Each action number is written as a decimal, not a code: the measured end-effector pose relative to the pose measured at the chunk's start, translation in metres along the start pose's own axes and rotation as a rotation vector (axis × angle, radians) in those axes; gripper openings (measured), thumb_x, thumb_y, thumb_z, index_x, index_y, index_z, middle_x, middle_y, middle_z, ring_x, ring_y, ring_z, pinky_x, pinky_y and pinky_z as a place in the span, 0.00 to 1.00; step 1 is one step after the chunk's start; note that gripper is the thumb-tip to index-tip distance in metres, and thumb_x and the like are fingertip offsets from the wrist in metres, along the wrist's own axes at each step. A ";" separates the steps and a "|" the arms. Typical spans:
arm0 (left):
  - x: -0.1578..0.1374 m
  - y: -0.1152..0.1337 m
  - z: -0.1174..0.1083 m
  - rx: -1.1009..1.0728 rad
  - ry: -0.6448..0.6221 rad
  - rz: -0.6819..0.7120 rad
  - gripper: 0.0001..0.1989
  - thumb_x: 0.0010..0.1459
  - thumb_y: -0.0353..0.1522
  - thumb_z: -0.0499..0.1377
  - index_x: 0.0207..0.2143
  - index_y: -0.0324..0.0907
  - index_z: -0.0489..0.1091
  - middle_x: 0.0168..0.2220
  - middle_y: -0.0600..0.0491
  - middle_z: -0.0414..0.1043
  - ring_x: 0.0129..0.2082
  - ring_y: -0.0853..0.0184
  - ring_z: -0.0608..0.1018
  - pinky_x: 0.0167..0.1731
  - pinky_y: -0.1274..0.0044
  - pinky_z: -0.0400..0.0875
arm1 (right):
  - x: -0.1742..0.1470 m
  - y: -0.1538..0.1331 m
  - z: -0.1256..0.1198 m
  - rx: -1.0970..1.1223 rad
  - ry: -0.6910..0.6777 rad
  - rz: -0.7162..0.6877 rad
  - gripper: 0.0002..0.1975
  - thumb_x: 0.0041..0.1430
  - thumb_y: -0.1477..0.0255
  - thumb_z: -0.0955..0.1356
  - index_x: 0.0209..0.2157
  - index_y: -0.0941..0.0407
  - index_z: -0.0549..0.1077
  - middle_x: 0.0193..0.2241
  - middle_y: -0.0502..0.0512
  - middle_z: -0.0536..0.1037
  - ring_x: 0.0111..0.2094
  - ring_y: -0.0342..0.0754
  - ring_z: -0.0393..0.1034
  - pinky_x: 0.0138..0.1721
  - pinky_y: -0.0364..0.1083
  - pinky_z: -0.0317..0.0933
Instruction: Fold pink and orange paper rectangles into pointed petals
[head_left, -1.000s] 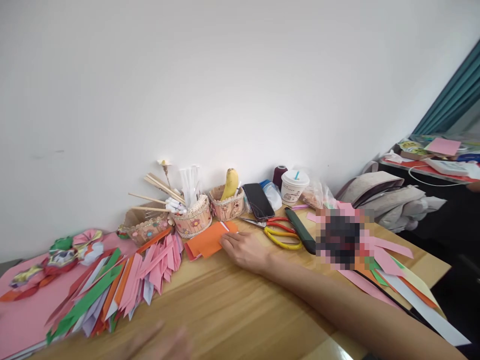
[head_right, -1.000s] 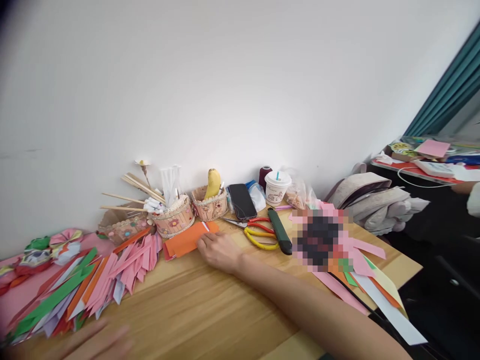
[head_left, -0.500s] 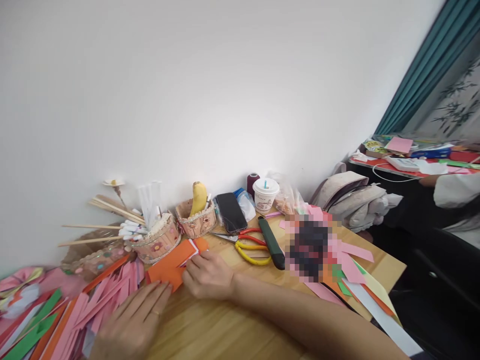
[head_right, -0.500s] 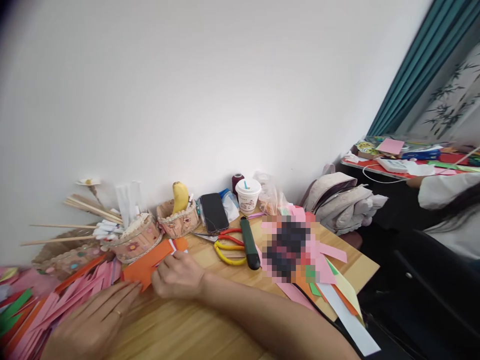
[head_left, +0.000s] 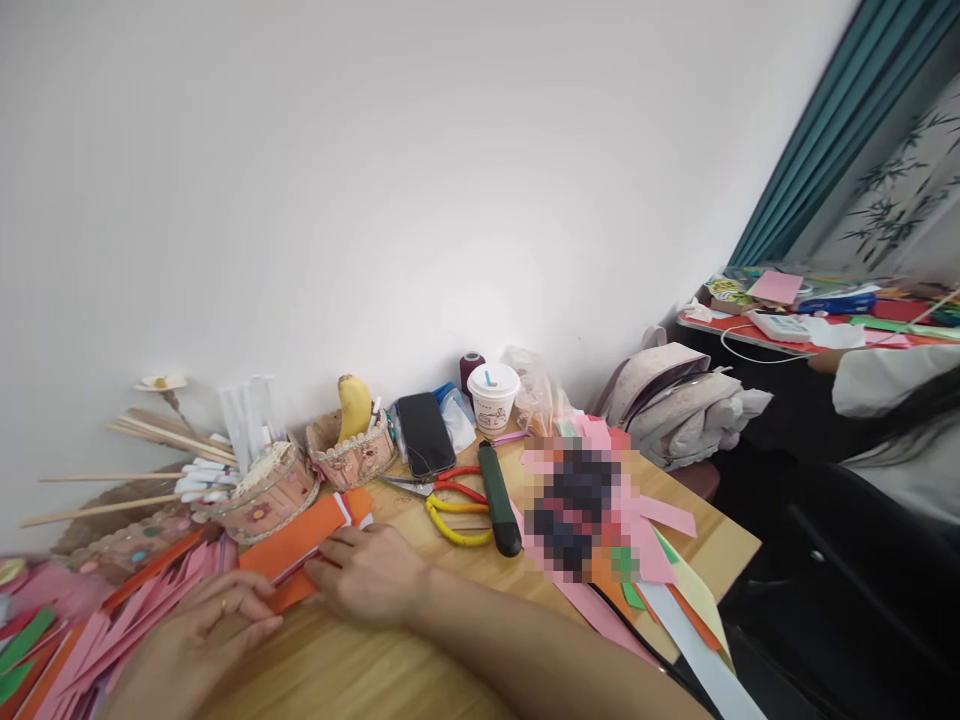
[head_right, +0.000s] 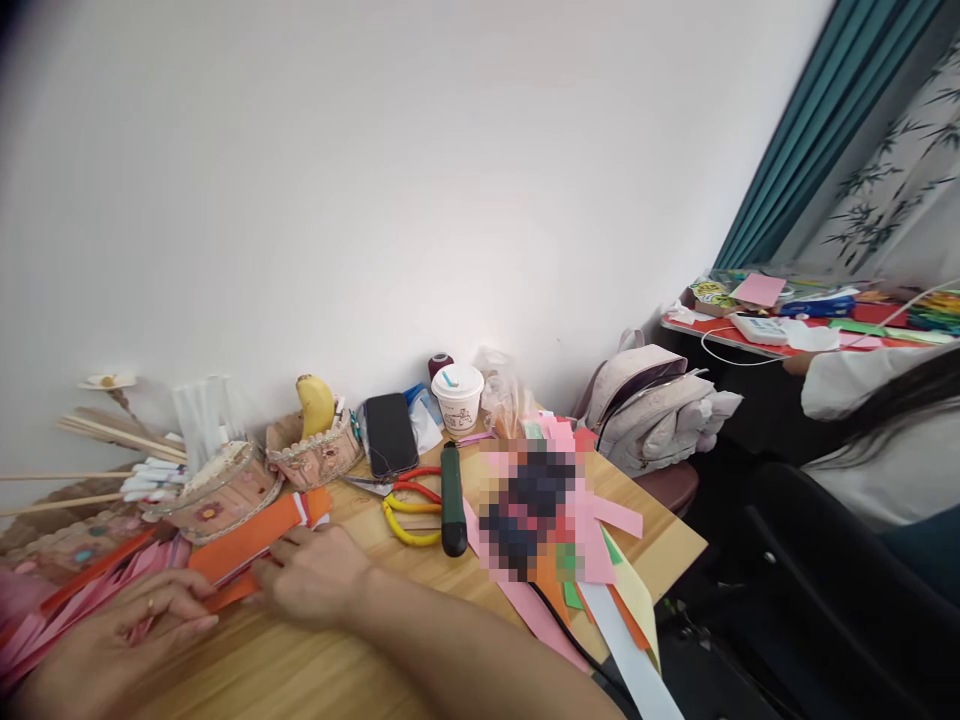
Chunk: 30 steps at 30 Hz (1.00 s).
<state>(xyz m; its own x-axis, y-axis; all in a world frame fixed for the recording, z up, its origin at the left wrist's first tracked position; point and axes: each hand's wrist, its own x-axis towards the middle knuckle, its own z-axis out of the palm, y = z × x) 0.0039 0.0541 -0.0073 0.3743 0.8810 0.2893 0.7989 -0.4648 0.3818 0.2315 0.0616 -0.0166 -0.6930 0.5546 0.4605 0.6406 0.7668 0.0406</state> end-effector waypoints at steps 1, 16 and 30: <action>0.003 0.003 -0.003 -0.050 -0.038 -0.010 0.26 0.55 0.53 0.51 0.20 0.44 0.72 0.33 0.51 0.75 0.34 0.61 0.78 0.34 0.73 0.75 | 0.000 0.000 -0.001 0.005 0.012 0.012 0.19 0.66 0.58 0.58 0.39 0.58 0.70 0.36 0.51 0.77 0.40 0.46 0.70 0.29 0.44 0.65; -0.002 0.039 -0.015 0.276 0.446 0.766 0.14 0.64 0.21 0.47 0.35 0.36 0.71 0.33 0.50 0.76 0.39 0.64 0.76 0.45 0.71 0.67 | -0.003 0.015 -0.022 0.070 0.183 -0.031 0.17 0.68 0.74 0.54 0.52 0.61 0.67 0.52 0.55 0.72 0.53 0.48 0.62 0.49 0.47 0.62; 0.009 0.016 -0.009 0.298 0.417 0.660 0.15 0.62 0.22 0.46 0.32 0.36 0.70 0.32 0.50 0.75 0.36 0.64 0.75 0.41 0.72 0.69 | 0.015 0.012 -0.022 0.195 0.244 0.102 0.20 0.57 0.82 0.59 0.48 0.55 0.69 0.45 0.54 0.77 0.46 0.47 0.71 0.45 0.46 0.67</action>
<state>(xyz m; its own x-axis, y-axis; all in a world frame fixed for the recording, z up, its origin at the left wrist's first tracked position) 0.0158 0.0537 0.0092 0.6510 0.3037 0.6957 0.5896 -0.7795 -0.2114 0.2358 0.0719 0.0102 -0.5142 0.5558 0.6533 0.6105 0.7721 -0.1764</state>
